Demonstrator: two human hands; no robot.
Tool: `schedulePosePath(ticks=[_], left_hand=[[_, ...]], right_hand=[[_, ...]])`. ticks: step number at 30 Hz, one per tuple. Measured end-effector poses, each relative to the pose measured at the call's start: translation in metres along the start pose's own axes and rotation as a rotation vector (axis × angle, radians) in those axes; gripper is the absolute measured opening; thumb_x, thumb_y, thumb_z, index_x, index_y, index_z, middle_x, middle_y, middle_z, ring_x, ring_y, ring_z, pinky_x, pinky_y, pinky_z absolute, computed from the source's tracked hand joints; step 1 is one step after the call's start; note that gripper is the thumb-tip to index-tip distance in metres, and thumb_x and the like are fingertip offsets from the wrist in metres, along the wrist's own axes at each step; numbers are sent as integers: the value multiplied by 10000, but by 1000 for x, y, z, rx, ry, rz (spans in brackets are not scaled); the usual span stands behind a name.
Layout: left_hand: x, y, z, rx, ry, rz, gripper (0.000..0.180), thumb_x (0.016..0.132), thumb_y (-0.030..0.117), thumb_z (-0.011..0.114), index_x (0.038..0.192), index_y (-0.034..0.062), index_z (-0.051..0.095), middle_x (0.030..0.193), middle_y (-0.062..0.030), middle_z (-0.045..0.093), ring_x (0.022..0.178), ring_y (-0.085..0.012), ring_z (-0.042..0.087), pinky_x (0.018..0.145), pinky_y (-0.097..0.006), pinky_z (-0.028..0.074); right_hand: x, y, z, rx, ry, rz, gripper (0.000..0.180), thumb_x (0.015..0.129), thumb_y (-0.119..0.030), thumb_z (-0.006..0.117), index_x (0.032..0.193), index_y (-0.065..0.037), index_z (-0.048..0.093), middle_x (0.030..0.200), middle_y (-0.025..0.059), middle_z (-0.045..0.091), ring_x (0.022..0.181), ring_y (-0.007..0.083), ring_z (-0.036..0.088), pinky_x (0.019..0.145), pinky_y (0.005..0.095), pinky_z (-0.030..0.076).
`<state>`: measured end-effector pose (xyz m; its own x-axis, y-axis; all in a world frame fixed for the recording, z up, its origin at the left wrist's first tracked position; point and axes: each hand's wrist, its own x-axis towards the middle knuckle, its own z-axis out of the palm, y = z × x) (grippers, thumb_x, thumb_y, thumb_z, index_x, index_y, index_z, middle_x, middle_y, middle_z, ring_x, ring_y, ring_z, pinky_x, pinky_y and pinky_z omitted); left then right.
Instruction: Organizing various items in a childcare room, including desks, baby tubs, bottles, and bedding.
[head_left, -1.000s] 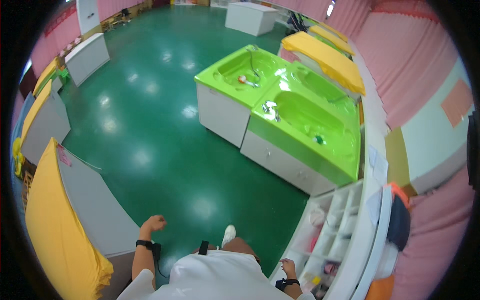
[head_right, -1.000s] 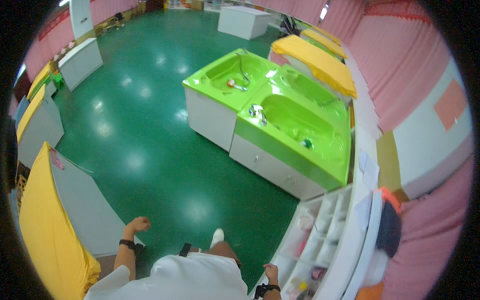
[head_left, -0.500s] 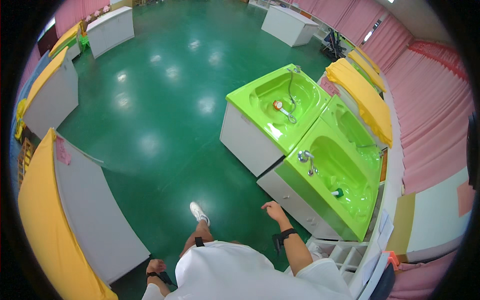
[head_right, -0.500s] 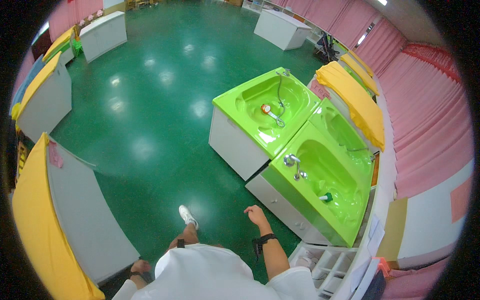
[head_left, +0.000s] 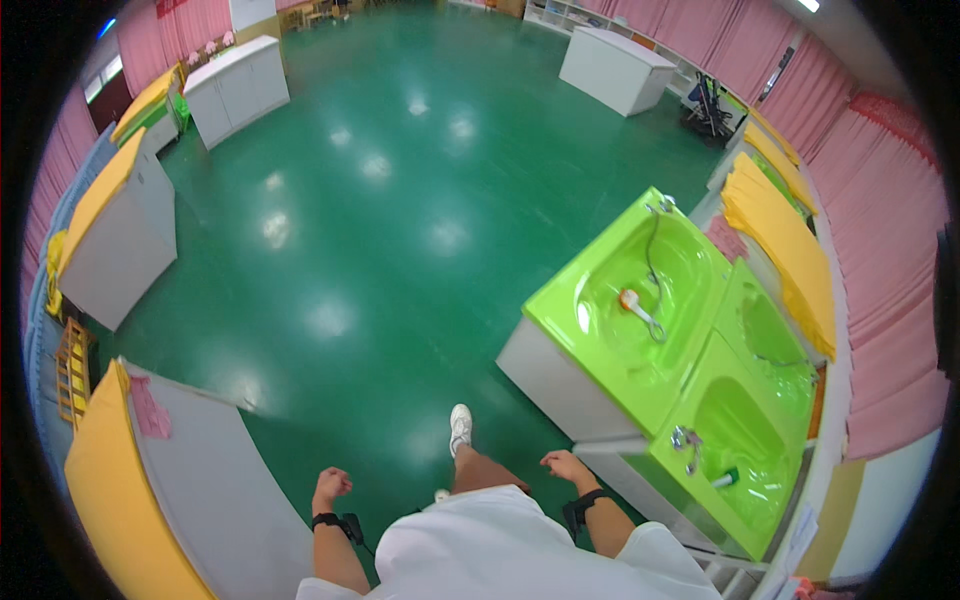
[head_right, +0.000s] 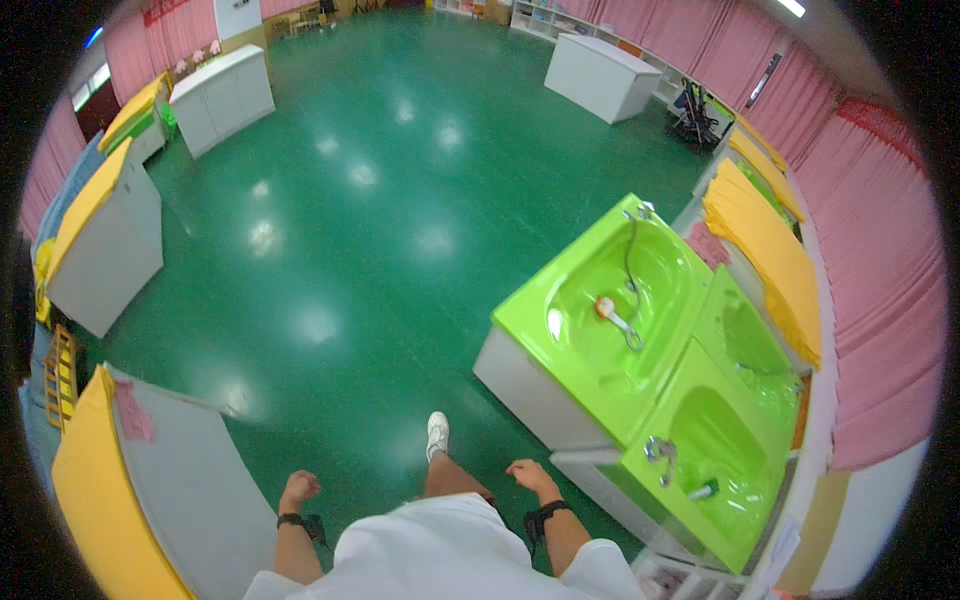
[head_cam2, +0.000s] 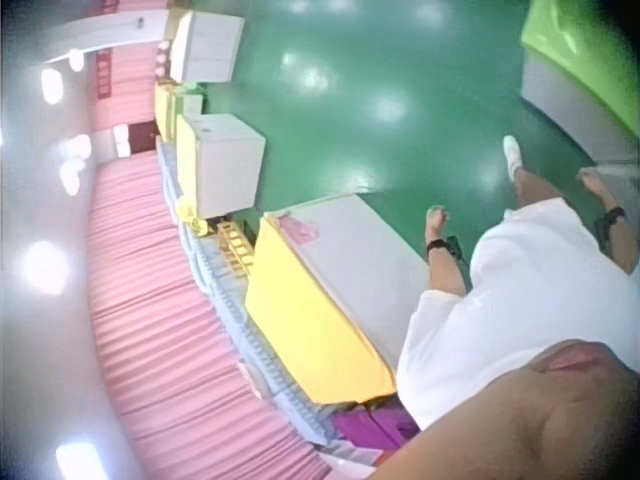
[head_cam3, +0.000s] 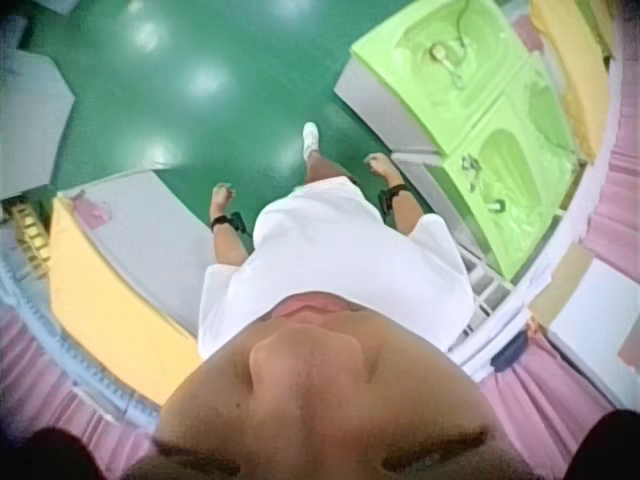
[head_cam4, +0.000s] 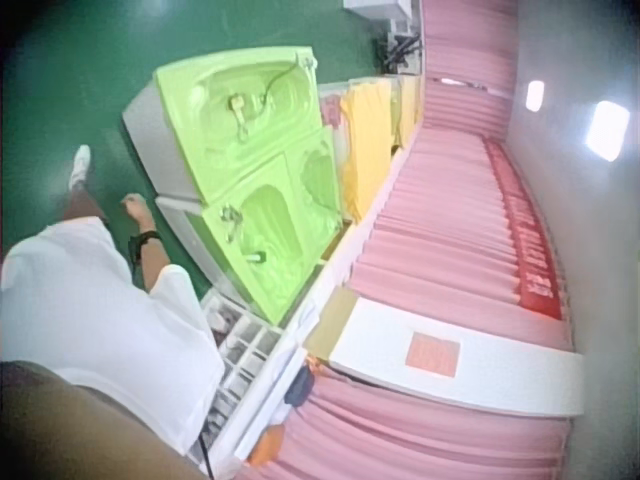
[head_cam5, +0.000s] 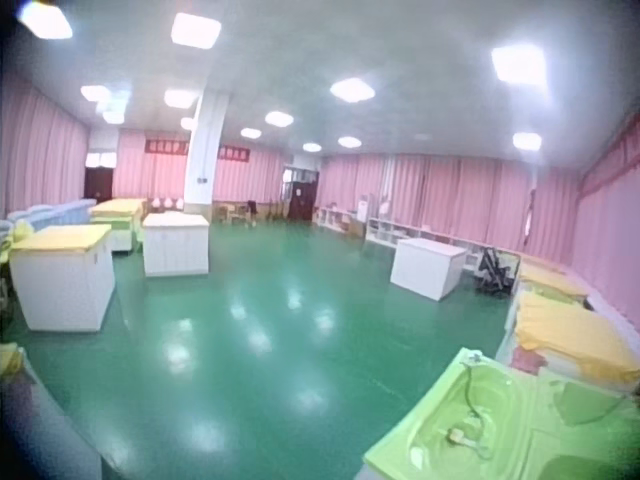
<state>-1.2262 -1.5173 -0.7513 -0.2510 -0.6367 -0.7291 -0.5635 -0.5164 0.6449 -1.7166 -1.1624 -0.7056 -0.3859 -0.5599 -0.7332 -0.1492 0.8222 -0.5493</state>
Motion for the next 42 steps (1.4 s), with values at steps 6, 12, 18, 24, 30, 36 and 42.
schedulePosePath(ticks=[6,12,18,24,30,36,42], left_hand=[[97,124,-2,13,-59,-150,125,813,109,501,873,6,539,715,-128,631,570,-196,601,495,-317,484],[170,215,-36,-132,80,-97,160,822,129,503,902,-1,549,712,-130,625,558,-191,584,463,-312,459],[242,250,-71,-107,20,-296,147,785,128,519,850,22,596,711,-99,630,574,-191,590,489,-291,464],[357,324,-132,170,-197,-68,201,817,142,493,922,3,593,770,-120,658,622,-200,628,505,-284,474],[524,516,-198,-76,27,-241,108,747,113,554,744,18,603,706,-107,639,594,-209,610,519,-320,480],[695,690,-251,61,102,27,140,778,123,524,814,0,581,655,-97,614,567,-184,593,501,-297,476],[775,815,-262,-64,100,-20,141,798,116,517,862,5,574,649,-94,612,565,-175,595,488,-285,466]], right_hand=[[146,-170,-72,-100,61,-229,300,808,-244,488,957,-46,657,953,147,648,915,298,601,789,365,463],[263,-391,-127,-264,-3,-563,279,833,-213,454,957,-62,654,945,152,642,893,316,597,808,381,468],[407,-529,-153,-348,-73,-692,272,815,-195,448,918,-67,665,928,141,648,858,300,608,776,372,478],[537,-534,-181,-443,-137,-241,268,771,-219,483,893,-78,676,863,104,657,720,231,612,678,349,493],[602,-606,-205,-31,-146,146,240,765,-220,520,865,-93,697,806,74,644,676,176,606,557,315,490],[729,-713,-229,-12,-111,110,276,765,-257,500,784,-84,715,727,102,660,635,211,614,606,337,493],[868,-833,-293,-178,-28,18,349,741,-344,493,597,-101,697,598,88,636,599,245,608,631,361,487]])
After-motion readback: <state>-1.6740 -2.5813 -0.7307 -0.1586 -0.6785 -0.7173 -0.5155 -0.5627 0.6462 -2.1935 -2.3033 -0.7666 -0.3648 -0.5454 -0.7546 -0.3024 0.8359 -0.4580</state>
